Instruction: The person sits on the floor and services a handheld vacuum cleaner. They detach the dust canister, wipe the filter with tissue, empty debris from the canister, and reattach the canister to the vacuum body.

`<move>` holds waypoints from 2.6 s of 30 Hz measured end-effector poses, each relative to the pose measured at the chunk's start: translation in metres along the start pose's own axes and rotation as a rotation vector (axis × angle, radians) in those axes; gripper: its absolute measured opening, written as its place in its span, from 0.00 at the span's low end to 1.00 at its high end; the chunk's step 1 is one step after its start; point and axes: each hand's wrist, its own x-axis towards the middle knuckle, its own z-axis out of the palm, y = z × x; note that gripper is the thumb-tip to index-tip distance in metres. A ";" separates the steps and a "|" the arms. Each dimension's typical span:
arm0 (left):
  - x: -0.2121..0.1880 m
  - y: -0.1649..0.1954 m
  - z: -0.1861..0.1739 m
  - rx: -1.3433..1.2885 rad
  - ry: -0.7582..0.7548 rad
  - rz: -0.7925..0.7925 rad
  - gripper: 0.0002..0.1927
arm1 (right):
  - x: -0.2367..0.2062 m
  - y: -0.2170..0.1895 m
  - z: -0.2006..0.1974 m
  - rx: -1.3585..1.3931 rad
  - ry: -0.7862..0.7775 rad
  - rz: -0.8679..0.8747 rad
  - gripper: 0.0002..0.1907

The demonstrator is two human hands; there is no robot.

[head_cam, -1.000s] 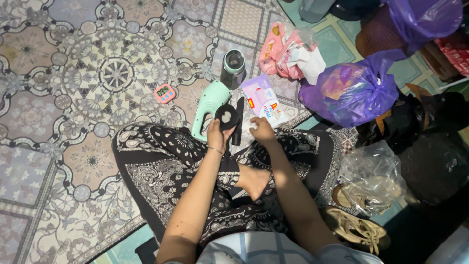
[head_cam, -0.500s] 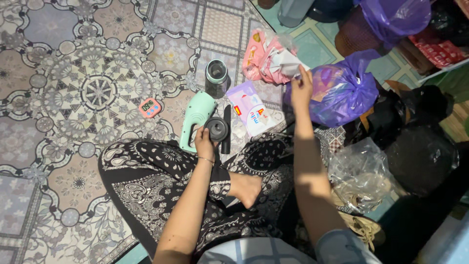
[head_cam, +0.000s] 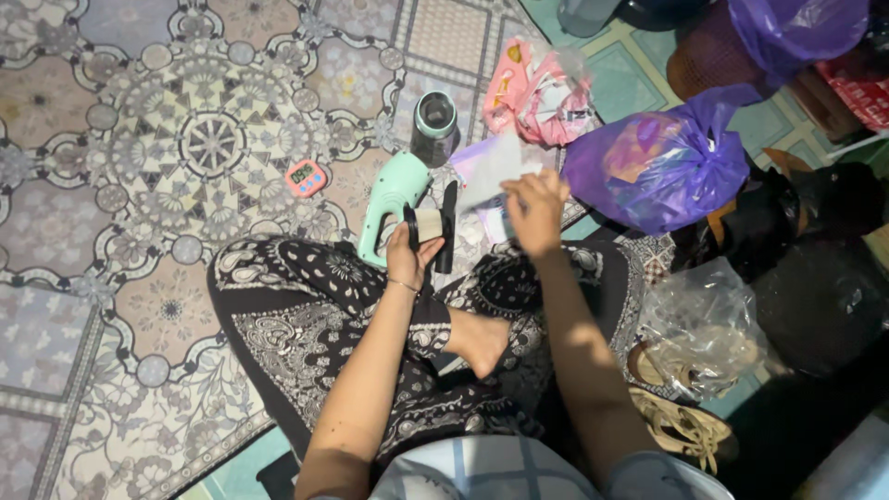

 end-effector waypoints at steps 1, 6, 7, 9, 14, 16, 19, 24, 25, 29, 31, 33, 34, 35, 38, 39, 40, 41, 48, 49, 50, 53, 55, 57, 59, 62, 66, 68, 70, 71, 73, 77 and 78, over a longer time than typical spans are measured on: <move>0.001 -0.001 -0.001 0.013 -0.043 0.025 0.18 | 0.002 0.003 -0.005 0.009 0.006 -0.018 0.09; 0.002 -0.001 0.002 0.017 -0.114 -0.026 0.17 | 0.021 -0.001 -0.022 0.049 0.020 -0.129 0.10; 0.001 -0.001 0.003 0.027 -0.129 -0.040 0.17 | 0.025 -0.004 -0.027 0.055 0.007 -0.146 0.09; -0.002 0.001 0.005 -0.031 -0.192 -0.082 0.18 | 0.032 -0.010 -0.036 0.070 -0.019 -0.181 0.08; -0.007 0.003 0.008 -0.017 -0.258 -0.095 0.18 | 0.040 -0.022 -0.055 -0.069 -0.151 0.015 0.10; -0.006 0.002 0.008 -0.018 -0.259 -0.092 0.18 | 0.039 -0.019 -0.053 -0.043 -0.225 0.188 0.13; -0.004 0.000 0.005 -0.020 -0.233 -0.086 0.18 | 0.036 0.000 -0.044 0.169 -0.262 0.403 0.15; -0.002 -0.002 0.005 0.027 -0.215 -0.066 0.16 | 0.030 0.035 -0.018 0.855 -0.130 0.491 0.12; -0.003 -0.003 0.005 0.052 -0.215 -0.062 0.16 | 0.030 0.035 -0.017 0.994 -0.131 0.562 0.13; -0.005 -0.006 0.011 0.185 -0.158 -0.048 0.16 | 0.032 0.024 -0.024 1.432 -0.129 0.635 0.21; -0.006 -0.006 0.014 0.065 -0.223 -0.041 0.15 | 0.035 0.009 -0.033 1.563 -0.150 0.584 0.27; -0.006 -0.005 0.017 0.083 -0.260 -0.039 0.16 | 0.034 -0.004 -0.043 1.662 -0.196 0.552 0.32; -0.007 -0.004 0.018 0.093 -0.279 -0.038 0.16 | 0.033 -0.010 -0.045 1.708 -0.190 0.575 0.31; -0.008 -0.004 0.018 0.098 -0.283 -0.040 0.16 | 0.032 -0.015 -0.045 1.753 -0.185 0.599 0.31; -0.009 -0.004 0.018 0.093 -0.306 -0.035 0.17 | 0.019 -0.019 -0.042 1.820 -0.202 0.636 0.30; -0.009 -0.005 0.017 0.076 -0.319 -0.025 0.18 | 0.013 -0.020 -0.039 1.832 -0.215 0.643 0.30; -0.009 -0.005 0.016 0.061 -0.333 -0.017 0.19 | 0.005 -0.020 -0.035 1.831 -0.228 0.672 0.30; -0.008 -0.005 0.016 0.009 -0.365 0.003 0.15 | -0.003 -0.020 -0.030 1.831 -0.241 0.699 0.31; -0.001 -0.009 0.016 -0.162 -0.209 -0.025 0.17 | -0.054 -0.024 -0.014 1.671 -0.484 0.778 0.30; 0.000 -0.008 0.015 -0.193 -0.180 -0.065 0.17 | -0.057 -0.026 -0.014 1.575 -0.507 0.771 0.29; 0.000 -0.008 0.014 -0.213 -0.190 -0.052 0.17 | -0.060 -0.028 -0.013 1.480 -0.528 0.765 0.29; 0.000 -0.006 0.013 -0.256 -0.213 -0.025 0.18 | -0.067 -0.037 -0.015 1.224 -0.575 0.632 0.27; 0.000 -0.005 0.014 -0.266 -0.217 -0.029 0.19 | -0.070 -0.042 -0.018 1.080 -0.615 0.510 0.26; 0.000 -0.002 0.014 -0.284 -0.279 -0.059 0.19 | -0.071 -0.047 -0.023 0.952 -0.667 0.387 0.25; -0.002 0.000 0.014 -0.248 -0.316 -0.064 0.19 | -0.069 -0.045 -0.034 0.866 -0.703 0.481 0.22; -0.005 0.000 0.015 -0.157 -0.336 -0.063 0.20 | -0.057 -0.047 -0.041 0.626 -0.493 0.585 0.16; -0.005 -0.006 0.016 -0.150 -0.414 -0.146 0.20 | -0.038 -0.064 -0.034 0.288 -0.054 -0.043 0.18; -0.002 -0.006 0.015 -0.165 -0.439 -0.190 0.20 | -0.031 -0.077 -0.024 0.248 -0.066 -0.123 0.23; -0.001 -0.008 0.014 -0.201 -0.415 -0.244 0.21 | -0.028 -0.082 -0.017 0.253 -0.095 -0.123 0.25; -0.002 -0.008 0.011 -0.204 -0.432 -0.264 0.22 | -0.027 -0.082 -0.013 0.273 -0.117 -0.081 0.26; -0.004 -0.010 0.008 -0.209 -0.469 -0.314 0.24 | -0.030 -0.077 -0.005 0.320 -0.128 -0.009 0.26; -0.008 -0.008 0.009 -0.117 -0.460 -0.358 0.31 | -0.042 -0.059 0.011 0.383 -0.059 0.063 0.26; -0.010 -0.006 0.010 -0.128 -0.445 -0.402 0.37 | -0.046 -0.055 0.016 0.391 -0.039 0.069 0.26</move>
